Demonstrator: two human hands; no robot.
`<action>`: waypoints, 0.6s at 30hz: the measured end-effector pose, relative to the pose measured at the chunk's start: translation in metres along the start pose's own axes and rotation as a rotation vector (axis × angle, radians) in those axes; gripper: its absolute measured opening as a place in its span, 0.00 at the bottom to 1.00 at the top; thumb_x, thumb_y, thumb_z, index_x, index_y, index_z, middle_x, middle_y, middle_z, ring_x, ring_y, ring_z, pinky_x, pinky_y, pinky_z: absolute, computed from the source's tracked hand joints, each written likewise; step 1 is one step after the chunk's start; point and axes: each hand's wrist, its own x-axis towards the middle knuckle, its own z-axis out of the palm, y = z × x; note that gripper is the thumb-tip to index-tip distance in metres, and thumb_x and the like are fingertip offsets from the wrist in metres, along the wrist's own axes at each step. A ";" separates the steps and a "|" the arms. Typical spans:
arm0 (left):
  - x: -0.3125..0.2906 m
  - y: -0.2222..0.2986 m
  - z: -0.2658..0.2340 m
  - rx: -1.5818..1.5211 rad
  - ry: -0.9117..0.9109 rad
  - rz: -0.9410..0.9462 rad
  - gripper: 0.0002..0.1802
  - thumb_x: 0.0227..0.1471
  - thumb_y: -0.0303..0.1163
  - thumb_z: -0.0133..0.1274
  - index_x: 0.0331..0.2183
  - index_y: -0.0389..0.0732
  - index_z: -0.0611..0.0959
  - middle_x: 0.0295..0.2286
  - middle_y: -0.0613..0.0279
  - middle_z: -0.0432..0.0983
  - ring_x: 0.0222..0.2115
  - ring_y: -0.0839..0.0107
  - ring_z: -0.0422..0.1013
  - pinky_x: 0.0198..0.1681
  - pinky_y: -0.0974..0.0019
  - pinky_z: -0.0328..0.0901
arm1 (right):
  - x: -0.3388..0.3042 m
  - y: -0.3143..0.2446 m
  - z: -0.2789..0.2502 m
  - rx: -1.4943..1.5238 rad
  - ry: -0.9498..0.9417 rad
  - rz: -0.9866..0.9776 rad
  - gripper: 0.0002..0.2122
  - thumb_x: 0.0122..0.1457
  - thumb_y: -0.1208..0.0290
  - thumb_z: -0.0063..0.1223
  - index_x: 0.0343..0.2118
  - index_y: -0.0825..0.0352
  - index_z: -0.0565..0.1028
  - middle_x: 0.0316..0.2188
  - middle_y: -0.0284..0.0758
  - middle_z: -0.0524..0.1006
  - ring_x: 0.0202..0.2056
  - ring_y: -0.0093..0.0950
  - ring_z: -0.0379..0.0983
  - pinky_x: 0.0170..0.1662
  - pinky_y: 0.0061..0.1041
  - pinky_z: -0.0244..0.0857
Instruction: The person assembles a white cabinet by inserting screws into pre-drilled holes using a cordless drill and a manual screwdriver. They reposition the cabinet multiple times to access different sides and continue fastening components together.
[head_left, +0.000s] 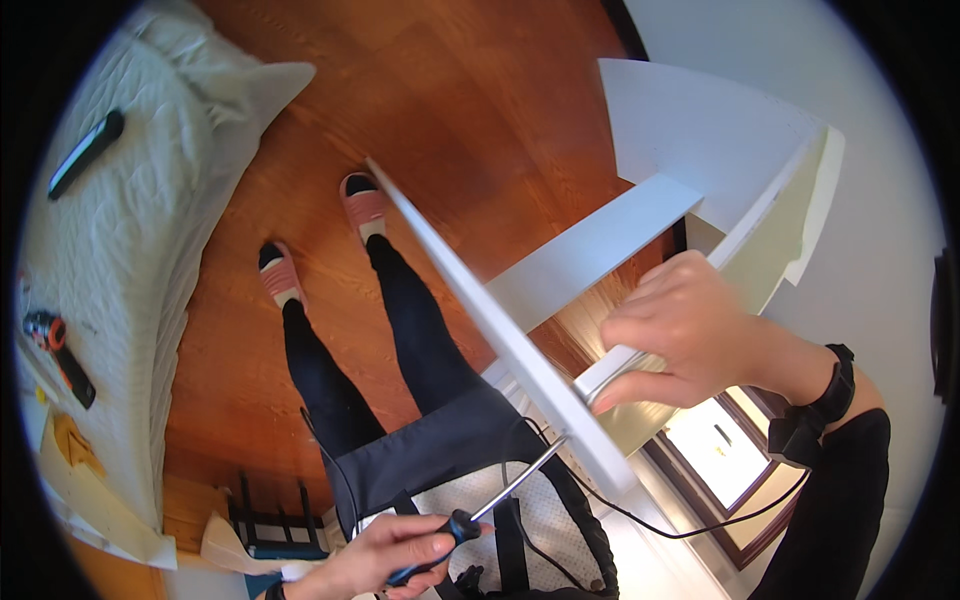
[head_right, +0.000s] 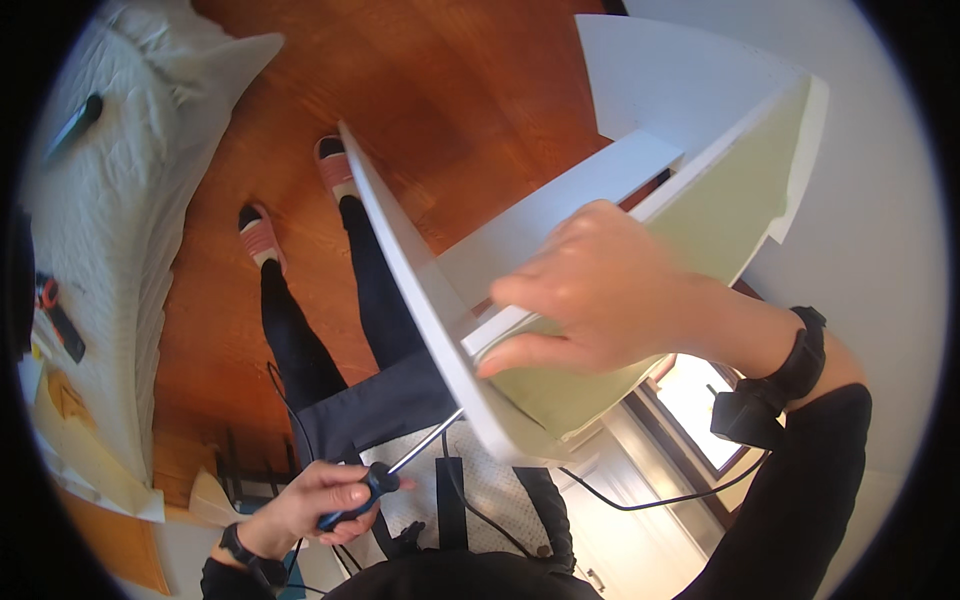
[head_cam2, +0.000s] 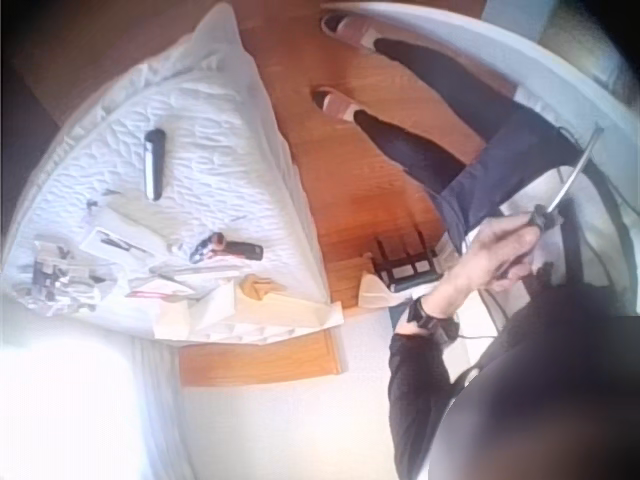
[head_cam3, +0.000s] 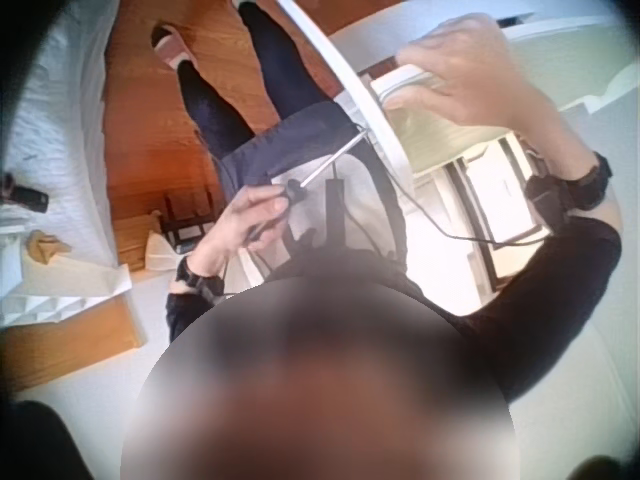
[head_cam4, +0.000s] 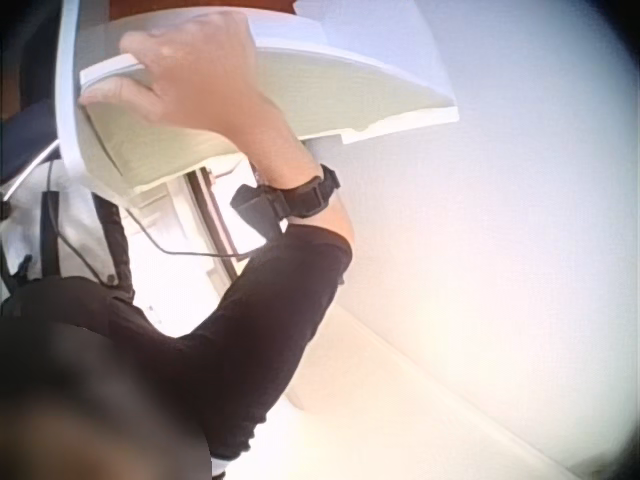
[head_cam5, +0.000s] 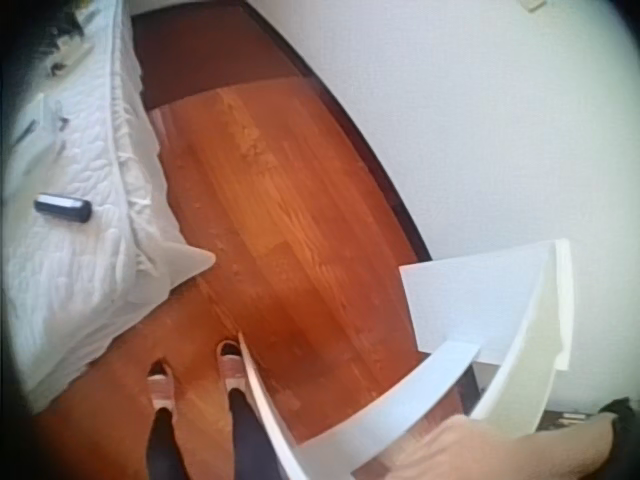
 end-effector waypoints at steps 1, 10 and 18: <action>-0.006 0.001 0.005 0.257 0.114 0.098 0.22 0.61 0.34 0.51 0.53 0.29 0.74 0.17 0.62 0.68 0.13 0.78 0.62 0.15 0.71 0.56 | -0.001 0.000 0.000 -0.010 0.003 -0.002 0.28 0.56 0.42 0.55 0.14 0.62 0.64 0.07 0.32 0.60 0.10 0.35 0.55 0.16 0.30 0.46; 0.003 0.006 0.010 1.093 0.485 0.738 0.24 0.45 0.31 0.64 0.45 0.31 0.81 0.20 0.58 0.77 0.14 0.71 0.70 0.20 0.72 0.64 | -0.008 0.006 -0.002 0.033 0.065 0.045 0.28 0.58 0.46 0.52 0.10 0.67 0.71 0.05 0.38 0.64 0.10 0.39 0.64 0.15 0.32 0.54; -0.015 0.009 -0.004 -0.710 -0.099 -0.208 0.35 0.63 0.39 0.43 0.59 0.18 0.58 0.20 0.53 0.65 0.13 0.79 0.58 0.13 0.75 0.50 | -0.002 0.001 0.027 -0.054 0.508 0.115 0.22 0.52 0.58 0.63 0.08 0.60 0.67 0.06 0.26 0.59 0.09 0.25 0.57 0.14 0.23 0.46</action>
